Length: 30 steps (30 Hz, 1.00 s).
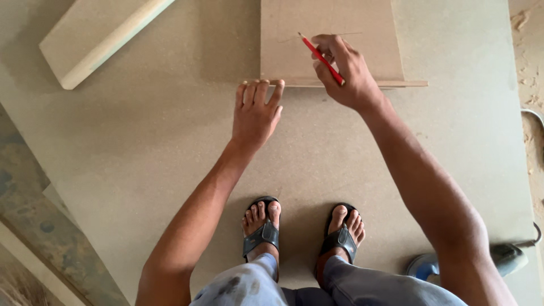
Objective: The person marks lines on a piece of wood using a pencil and a wooden straightedge, frequently repositioning the straightedge and drawing multiple intersecting lines.
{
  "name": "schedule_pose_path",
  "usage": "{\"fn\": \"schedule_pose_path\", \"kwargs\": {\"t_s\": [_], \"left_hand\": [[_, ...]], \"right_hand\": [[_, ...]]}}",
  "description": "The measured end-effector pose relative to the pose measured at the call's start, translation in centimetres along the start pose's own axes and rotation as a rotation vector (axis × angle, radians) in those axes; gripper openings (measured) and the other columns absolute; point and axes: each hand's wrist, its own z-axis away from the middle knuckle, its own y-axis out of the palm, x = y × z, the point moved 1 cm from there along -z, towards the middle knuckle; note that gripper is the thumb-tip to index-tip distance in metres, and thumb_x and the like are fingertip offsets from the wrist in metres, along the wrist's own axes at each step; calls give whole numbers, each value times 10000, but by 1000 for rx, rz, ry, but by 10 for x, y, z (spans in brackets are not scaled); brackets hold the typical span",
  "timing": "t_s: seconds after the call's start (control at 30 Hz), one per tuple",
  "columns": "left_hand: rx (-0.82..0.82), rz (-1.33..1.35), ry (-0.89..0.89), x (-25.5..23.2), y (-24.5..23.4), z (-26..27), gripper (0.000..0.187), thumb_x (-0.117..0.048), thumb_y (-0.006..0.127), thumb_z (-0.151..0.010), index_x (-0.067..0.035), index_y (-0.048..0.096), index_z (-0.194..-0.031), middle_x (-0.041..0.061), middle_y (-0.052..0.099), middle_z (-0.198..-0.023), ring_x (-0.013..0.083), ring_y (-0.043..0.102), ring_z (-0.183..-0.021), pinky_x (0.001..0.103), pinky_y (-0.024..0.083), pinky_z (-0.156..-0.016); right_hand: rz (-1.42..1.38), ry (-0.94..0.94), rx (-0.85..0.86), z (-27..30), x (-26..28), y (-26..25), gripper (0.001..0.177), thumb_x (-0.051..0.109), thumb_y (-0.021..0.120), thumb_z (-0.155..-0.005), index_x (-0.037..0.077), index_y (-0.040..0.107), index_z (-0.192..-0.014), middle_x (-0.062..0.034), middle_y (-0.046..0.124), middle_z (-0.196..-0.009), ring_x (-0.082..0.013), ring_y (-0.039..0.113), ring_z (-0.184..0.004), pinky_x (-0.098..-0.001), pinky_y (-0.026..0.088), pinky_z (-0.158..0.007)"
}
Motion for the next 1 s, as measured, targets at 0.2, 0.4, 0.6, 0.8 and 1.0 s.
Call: {"fn": "schedule_pose_path", "kwargs": {"t_s": [0.2,0.4,0.6,0.8,1.0], "left_hand": [[-32,-11,-23,-3,-6,-2,713,-321,834,-898,-148,503,-1505,143,539,-1370,305,517,-1297,560,393,-1126],[20,-23,-42,-3,-11,-2,700,-314,815,-904,-150,500,-1508,150,552,-1378,307,532,-1292,558,409,-1080],[5,-14,-20,-1,-4,0,681,-324,780,-948,-157,474,-1533,152,544,-1403,295,531,-1322,569,403,-1095],[39,-24,-26,-1,-2,2,670,-309,770,-952,-160,489,-1542,154,553,-1397,300,534,-1307,571,416,-1074],[23,-22,-38,-1,-5,1,658,-276,772,-946,-169,501,-1536,134,546,-1405,292,525,-1324,571,418,-1074]], "right_hand": [[-105,150,159,-42,-2,13,114,24,725,-971,-28,747,-1070,-128,775,-965,-184,755,-834,-323,625,-733],[-180,149,290,-52,-8,36,116,27,652,-1032,-6,742,-1098,-95,774,-905,-172,760,-816,-315,617,-697],[-4,148,470,-62,-18,40,140,101,651,-1045,13,752,-1087,-118,764,-888,-176,726,-713,-320,594,-599],[-78,153,485,-65,-25,52,174,158,608,-1100,51,745,-1082,-103,754,-906,-138,720,-712,-304,617,-571],[157,387,639,-67,-15,40,249,243,559,-1071,79,739,-1123,-92,744,-872,-162,672,-610,-334,574,-546]]}}
